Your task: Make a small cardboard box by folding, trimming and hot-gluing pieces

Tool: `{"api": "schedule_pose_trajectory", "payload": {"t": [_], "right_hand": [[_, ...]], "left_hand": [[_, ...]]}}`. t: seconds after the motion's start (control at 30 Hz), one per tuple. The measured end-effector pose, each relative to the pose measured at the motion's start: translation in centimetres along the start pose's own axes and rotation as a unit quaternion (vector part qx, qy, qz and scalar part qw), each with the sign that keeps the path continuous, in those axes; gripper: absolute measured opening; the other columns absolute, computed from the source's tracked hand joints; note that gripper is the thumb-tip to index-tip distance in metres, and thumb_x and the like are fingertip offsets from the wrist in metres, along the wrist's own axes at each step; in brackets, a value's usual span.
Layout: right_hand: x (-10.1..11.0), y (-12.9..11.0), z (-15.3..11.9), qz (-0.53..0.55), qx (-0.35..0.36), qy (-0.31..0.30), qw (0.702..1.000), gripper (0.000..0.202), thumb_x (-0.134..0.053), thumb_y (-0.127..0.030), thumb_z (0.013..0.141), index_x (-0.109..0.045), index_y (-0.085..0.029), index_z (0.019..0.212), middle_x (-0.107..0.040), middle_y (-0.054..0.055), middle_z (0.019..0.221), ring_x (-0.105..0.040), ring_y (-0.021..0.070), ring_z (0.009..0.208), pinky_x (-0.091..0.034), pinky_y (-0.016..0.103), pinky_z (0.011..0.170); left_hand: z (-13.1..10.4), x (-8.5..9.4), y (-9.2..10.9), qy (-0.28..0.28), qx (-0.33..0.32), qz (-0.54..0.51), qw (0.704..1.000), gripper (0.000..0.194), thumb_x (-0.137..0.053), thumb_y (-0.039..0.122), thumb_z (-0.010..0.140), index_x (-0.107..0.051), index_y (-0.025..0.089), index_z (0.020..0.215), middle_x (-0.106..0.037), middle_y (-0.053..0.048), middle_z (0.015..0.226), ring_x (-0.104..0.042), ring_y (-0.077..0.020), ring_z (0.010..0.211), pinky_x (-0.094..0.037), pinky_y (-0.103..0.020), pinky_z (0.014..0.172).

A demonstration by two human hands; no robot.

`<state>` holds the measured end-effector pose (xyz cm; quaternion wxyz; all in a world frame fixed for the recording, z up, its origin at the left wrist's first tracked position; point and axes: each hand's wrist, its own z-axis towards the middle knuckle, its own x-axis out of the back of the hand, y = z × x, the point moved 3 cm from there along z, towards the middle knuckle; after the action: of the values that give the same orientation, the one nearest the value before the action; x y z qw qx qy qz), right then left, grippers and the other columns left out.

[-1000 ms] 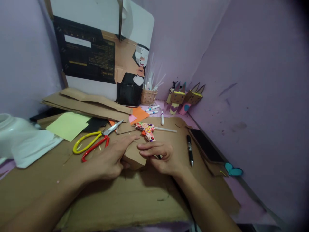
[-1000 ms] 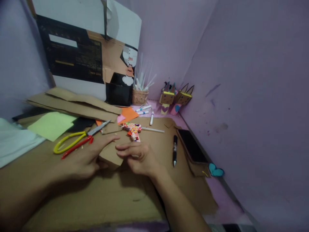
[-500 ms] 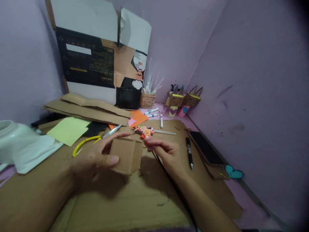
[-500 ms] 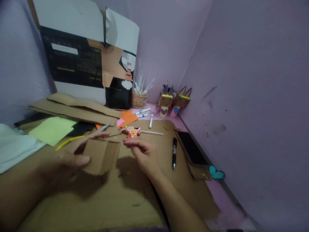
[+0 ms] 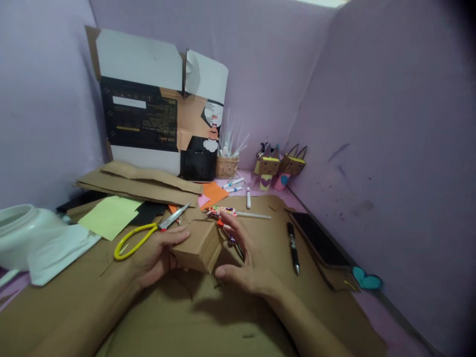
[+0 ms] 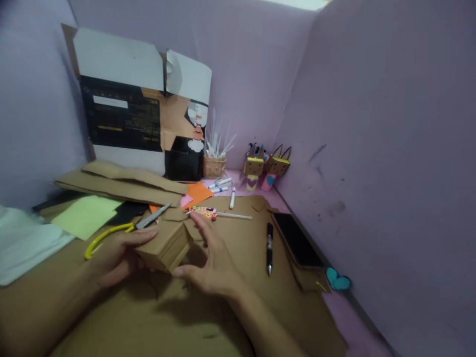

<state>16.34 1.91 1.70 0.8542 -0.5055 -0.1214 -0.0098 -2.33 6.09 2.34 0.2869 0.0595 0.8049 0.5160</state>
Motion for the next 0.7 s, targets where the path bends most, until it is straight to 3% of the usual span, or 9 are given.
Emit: {"api": "schedule_pose_trajectory", "payload": {"t": [0.1,0.23,0.43,0.6,0.7], "right_hand": [[-0.4,0.8,0.0,0.045,-0.039,0.003,0.998,0.098,-0.079,-0.055,0.057,-0.033,-0.029,0.140,-0.040,0.011,0.145,-0.039,0.0328,0.131,-0.028,0.051,0.108],[-0.5,1.6,0.2,0.163,-0.088,0.020,0.983,0.090,-0.077,-0.057,0.060,-0.037,-0.031,0.136,-0.039,0.012,0.144,-0.040,0.0317,0.130,-0.033,0.051,0.104],[-0.6,1.5,0.4,0.241,-0.159,0.013,0.957,0.085,-0.078,-0.058,0.057,-0.045,-0.027,0.128,-0.050,0.014,0.127,-0.050,0.0312,0.118,-0.037,0.049,0.098],[-1.0,1.6,0.3,0.245,-0.198,0.020,0.949,0.081,-0.081,-0.052,0.057,-0.048,-0.024,0.125,-0.053,0.012,0.124,-0.047,0.0294,0.121,-0.040,0.043,0.096],[-1.1,1.7,0.4,0.274,-0.228,0.042,0.933,0.072,-0.081,-0.045,0.059,-0.051,-0.023,0.121,-0.058,0.009,0.117,-0.059,0.0232,0.100,-0.049,0.032,0.077]], "left_hand": [[0.1,0.2,-0.3,0.000,0.011,-0.016,1.000,0.061,-0.067,0.020,0.072,-0.050,0.019,0.131,-0.069,-0.008,0.108,-0.067,-0.0199,0.081,-0.053,-0.025,0.061],[0.3,0.3,-0.8,-0.053,-0.005,-0.015,0.998,0.068,-0.071,0.017,0.068,-0.048,0.023,0.132,-0.062,-0.008,0.123,-0.059,-0.0282,0.110,-0.051,-0.032,0.083],[0.6,0.0,-1.1,-0.080,-0.062,0.017,0.995,0.068,-0.075,0.022,0.067,-0.050,0.022,0.129,-0.052,-0.011,0.135,-0.049,-0.0317,0.121,-0.042,-0.038,0.097],[0.6,-0.6,-1.6,-0.064,-0.069,0.053,0.994,0.068,-0.075,0.028,0.069,-0.046,0.023,0.130,-0.047,-0.012,0.139,-0.047,-0.0332,0.123,-0.041,-0.042,0.099],[0.5,-0.9,-1.7,-0.053,-0.084,0.066,0.993,0.065,-0.074,0.031,0.070,-0.048,0.021,0.129,-0.052,-0.013,0.135,-0.048,-0.0318,0.123,-0.041,-0.039,0.098]]}}
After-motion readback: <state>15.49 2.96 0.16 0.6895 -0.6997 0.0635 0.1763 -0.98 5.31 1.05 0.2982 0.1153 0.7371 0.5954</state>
